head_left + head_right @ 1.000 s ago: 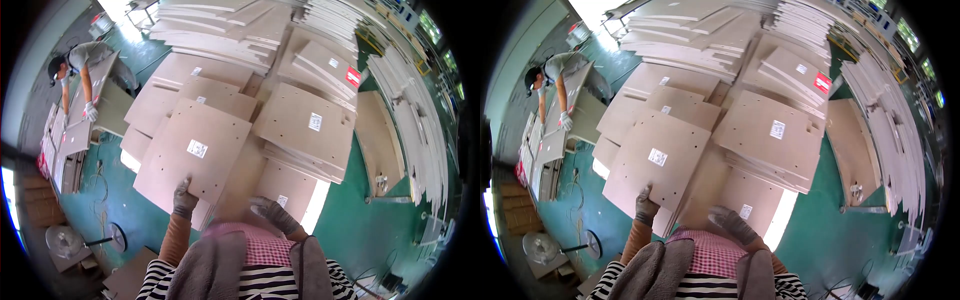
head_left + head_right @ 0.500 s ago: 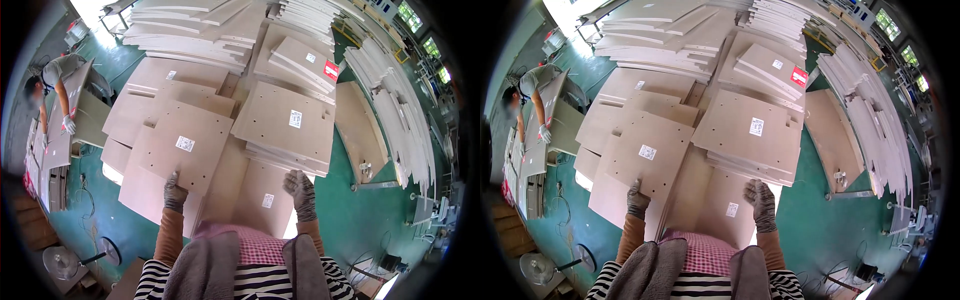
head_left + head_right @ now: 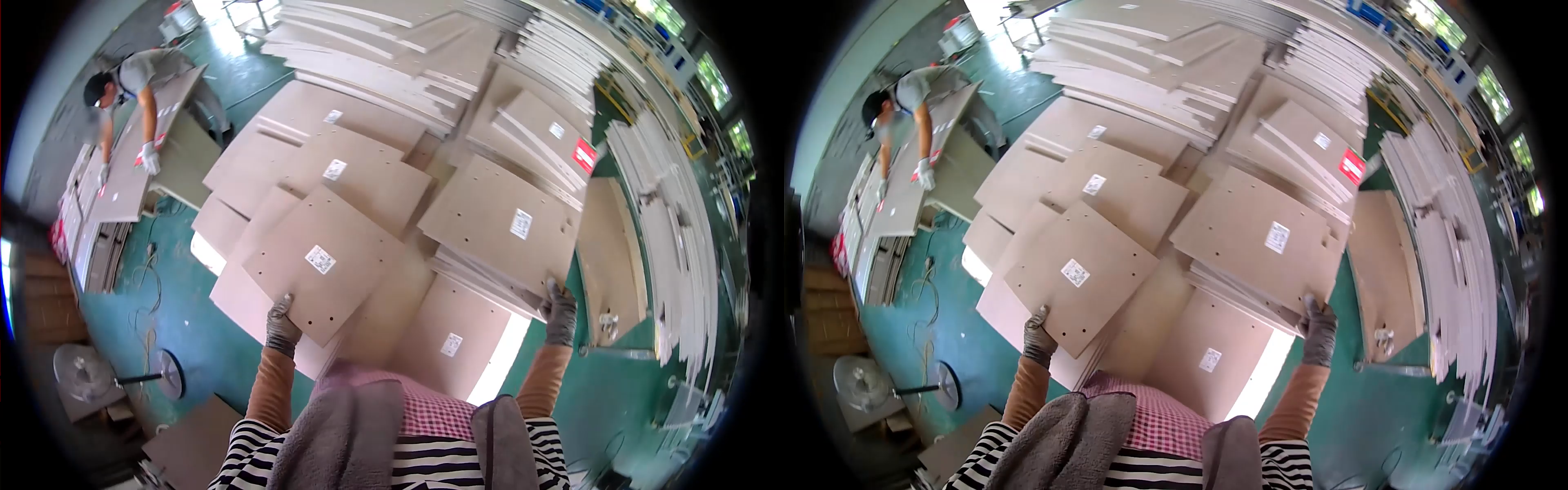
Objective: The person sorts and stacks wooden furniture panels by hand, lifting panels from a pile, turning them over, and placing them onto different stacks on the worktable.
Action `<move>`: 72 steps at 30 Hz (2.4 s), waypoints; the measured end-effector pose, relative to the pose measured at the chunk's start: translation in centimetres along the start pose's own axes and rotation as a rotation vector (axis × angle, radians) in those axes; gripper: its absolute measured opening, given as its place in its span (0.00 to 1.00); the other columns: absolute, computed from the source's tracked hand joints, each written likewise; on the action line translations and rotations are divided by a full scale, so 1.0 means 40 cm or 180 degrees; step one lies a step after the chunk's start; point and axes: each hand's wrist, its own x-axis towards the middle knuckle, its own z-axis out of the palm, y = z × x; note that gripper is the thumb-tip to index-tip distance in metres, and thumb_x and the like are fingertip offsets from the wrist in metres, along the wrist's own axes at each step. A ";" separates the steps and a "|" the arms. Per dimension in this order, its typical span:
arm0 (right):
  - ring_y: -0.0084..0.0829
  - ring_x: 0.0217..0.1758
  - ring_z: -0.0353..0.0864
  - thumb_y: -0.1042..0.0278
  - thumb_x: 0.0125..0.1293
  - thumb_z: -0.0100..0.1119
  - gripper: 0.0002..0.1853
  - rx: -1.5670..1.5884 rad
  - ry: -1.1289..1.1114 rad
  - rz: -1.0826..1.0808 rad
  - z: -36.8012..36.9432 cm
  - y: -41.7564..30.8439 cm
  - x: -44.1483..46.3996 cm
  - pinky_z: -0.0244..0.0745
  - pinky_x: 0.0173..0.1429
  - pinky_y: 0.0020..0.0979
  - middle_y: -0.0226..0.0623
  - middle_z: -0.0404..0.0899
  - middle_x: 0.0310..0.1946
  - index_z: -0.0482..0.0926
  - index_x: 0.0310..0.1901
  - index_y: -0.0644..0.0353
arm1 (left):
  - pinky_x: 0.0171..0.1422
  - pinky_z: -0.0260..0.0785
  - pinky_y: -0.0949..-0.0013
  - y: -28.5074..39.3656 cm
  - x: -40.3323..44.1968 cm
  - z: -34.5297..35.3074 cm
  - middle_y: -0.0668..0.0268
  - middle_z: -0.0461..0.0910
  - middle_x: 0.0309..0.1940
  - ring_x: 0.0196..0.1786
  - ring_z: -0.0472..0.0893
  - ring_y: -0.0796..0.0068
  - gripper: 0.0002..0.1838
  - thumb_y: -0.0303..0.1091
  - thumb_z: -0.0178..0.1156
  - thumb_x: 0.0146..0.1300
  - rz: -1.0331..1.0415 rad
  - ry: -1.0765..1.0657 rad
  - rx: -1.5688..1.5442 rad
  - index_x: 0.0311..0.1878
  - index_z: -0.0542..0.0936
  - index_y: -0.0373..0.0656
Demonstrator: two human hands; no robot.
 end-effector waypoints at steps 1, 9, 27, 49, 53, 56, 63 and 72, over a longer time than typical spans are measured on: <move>0.19 0.20 0.67 0.62 0.58 0.71 0.14 0.0257 -0.0086 0.0065 0.007 -0.016 -0.027 0.62 0.21 0.23 0.25 0.71 0.21 0.76 0.41 0.52 | 0.59 0.72 0.60 0.004 -0.004 -0.021 0.60 0.78 0.47 0.50 0.78 0.63 0.18 0.34 0.59 0.62 0.0023 0.0094 0.0040 0.53 0.75 0.35; 0.24 0.21 0.73 0.62 0.63 0.61 0.15 0.1435 -0.1487 0.0031 -0.065 -0.092 -0.024 0.69 0.25 0.25 0.32 0.78 0.28 0.77 0.49 0.60 | 0.59 0.72 0.61 0.010 -0.015 -0.147 0.61 0.78 0.46 0.49 0.78 0.64 0.18 0.31 0.59 0.62 0.0331 0.0164 -0.0243 0.55 0.75 0.36; 0.25 0.31 0.73 0.63 0.58 0.71 0.16 0.1443 -0.1938 0.0987 0.982 0.046 -0.171 0.75 0.32 0.27 0.31 0.73 0.35 0.73 0.42 0.53 | 0.65 0.67 0.54 0.032 -0.184 -0.171 0.56 0.76 0.55 0.57 0.76 0.55 0.34 0.35 0.68 0.52 0.0302 0.0370 -0.0542 0.62 0.69 0.35; 0.24 0.45 0.74 0.52 0.56 0.72 0.21 0.1510 -0.1987 0.0883 0.895 0.068 -0.237 0.77 0.40 0.30 0.25 0.74 0.43 0.73 0.46 0.49 | 0.63 0.69 0.51 0.028 -0.194 -0.169 0.56 0.75 0.55 0.57 0.76 0.55 0.28 0.32 0.62 0.56 -0.0094 0.0306 -0.0521 0.60 0.71 0.35; 0.21 0.43 0.74 0.52 0.59 0.69 0.22 0.1788 -0.2266 0.0767 0.728 0.012 -0.307 0.74 0.43 0.29 0.22 0.76 0.46 0.75 0.52 0.44 | 0.62 0.69 0.53 0.024 -0.196 -0.175 0.57 0.76 0.55 0.56 0.76 0.57 0.30 0.42 0.63 0.59 -0.0173 0.0161 -0.0259 0.60 0.71 0.36; 0.23 0.42 0.76 0.53 0.61 0.67 0.20 0.2218 -0.2716 0.0451 0.596 0.002 -0.281 0.72 0.41 0.29 0.23 0.78 0.45 0.76 0.53 0.43 | 0.61 0.70 0.51 0.014 -0.181 -0.223 0.57 0.75 0.54 0.56 0.76 0.56 0.30 0.38 0.64 0.55 -0.0339 0.0237 -0.0382 0.61 0.70 0.37; 0.30 0.52 0.78 0.64 0.60 0.68 0.19 0.1955 -0.1223 -0.0551 0.279 -0.064 -0.213 0.77 0.53 0.39 0.32 0.78 0.49 0.76 0.53 0.52 | 0.61 0.71 0.51 0.015 -0.185 -0.217 0.57 0.76 0.53 0.56 0.76 0.56 0.28 0.38 0.64 0.56 -0.0295 0.0149 -0.0358 0.59 0.72 0.39; 0.33 0.51 0.78 0.68 0.61 0.66 0.25 0.0453 -0.0970 -0.2023 -0.049 0.107 -0.301 0.79 0.45 0.36 0.36 0.77 0.51 0.70 0.59 0.60 | 0.61 0.70 0.50 0.028 -0.194 -0.185 0.58 0.77 0.53 0.55 0.77 0.56 0.24 0.35 0.62 0.58 -0.0251 0.0258 -0.0405 0.58 0.73 0.39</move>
